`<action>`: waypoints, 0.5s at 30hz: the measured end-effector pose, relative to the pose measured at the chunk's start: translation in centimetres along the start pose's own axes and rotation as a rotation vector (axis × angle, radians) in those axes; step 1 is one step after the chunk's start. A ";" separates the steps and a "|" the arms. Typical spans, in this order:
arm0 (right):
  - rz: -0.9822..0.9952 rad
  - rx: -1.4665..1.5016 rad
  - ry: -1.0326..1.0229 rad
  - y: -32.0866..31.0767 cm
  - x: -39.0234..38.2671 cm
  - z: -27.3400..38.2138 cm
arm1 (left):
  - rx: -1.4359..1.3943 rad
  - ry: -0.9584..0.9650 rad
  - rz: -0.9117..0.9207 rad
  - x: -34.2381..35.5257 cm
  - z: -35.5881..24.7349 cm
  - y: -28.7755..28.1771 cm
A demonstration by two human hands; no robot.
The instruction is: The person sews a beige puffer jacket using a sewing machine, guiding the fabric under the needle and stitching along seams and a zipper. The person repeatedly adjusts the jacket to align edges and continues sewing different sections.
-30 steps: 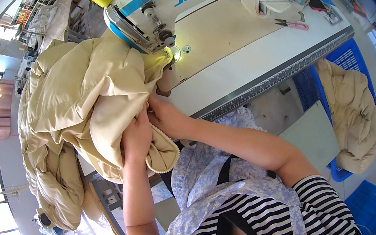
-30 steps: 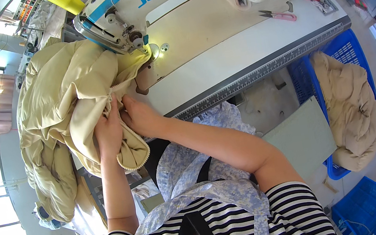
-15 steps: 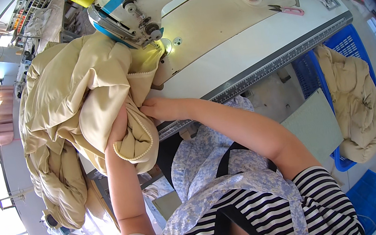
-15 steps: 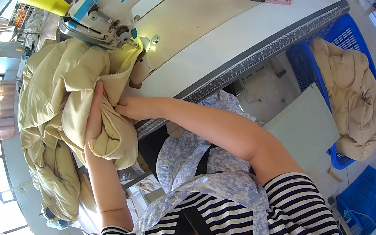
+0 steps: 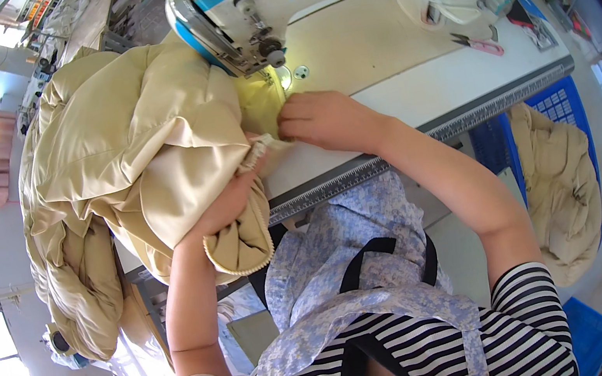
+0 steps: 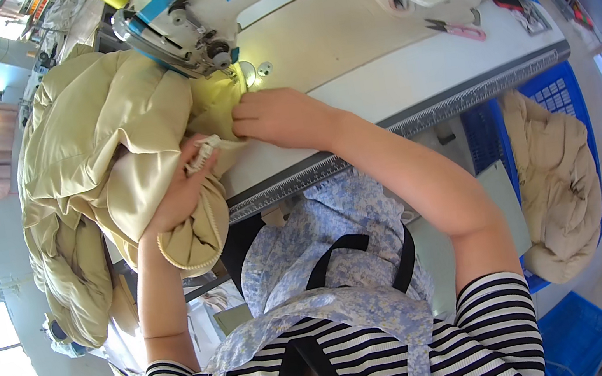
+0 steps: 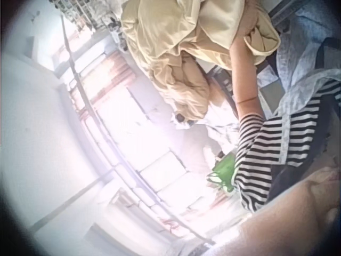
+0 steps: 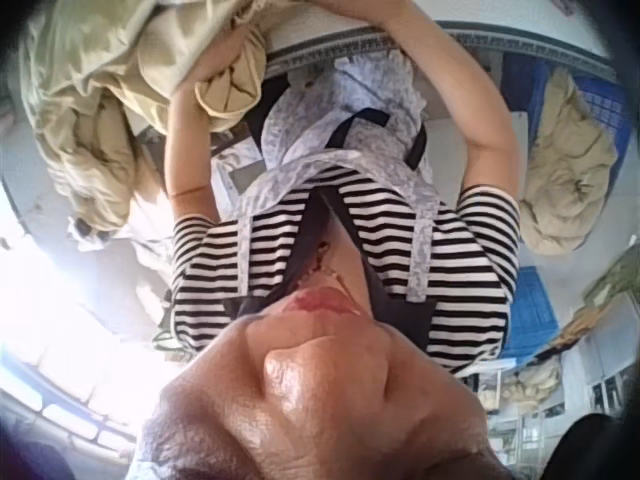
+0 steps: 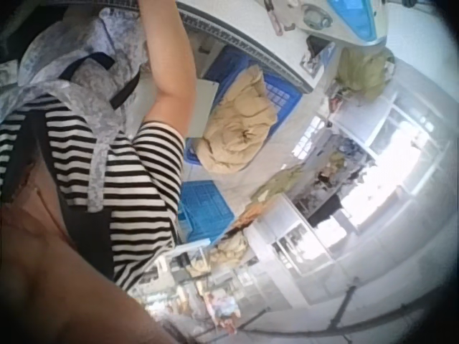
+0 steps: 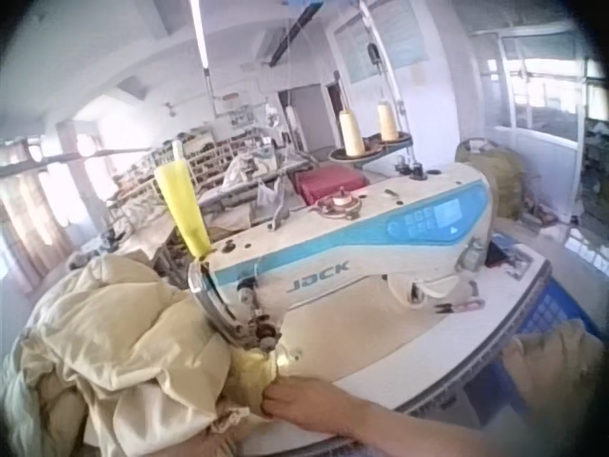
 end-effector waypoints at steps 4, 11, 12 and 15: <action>0.019 0.091 -0.051 -0.5 -1.2 0.8 | -0.078 -0.015 0.326 0.2 -1.2 0.4; 0.010 0.088 0.016 -0.8 -2.2 1.7 | 0.119 0.351 0.126 -3.4 -1.4 2.7; 0.021 0.083 0.034 -0.8 -2.3 1.9 | 0.195 0.377 0.047 -3.7 -0.7 3.7; 0.044 0.080 0.047 -0.9 -2.3 2.3 | 0.282 0.374 0.028 -3.7 1.4 5.1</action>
Point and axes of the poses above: each hand's wrist, its own x-axis towards the middle knuckle, its own y-axis out of the palm, z = x × y, the point moved 1 cm from there along x, towards the middle knuckle, and after that the axes turned 15 degrees about -z, right-handed, at the moved point
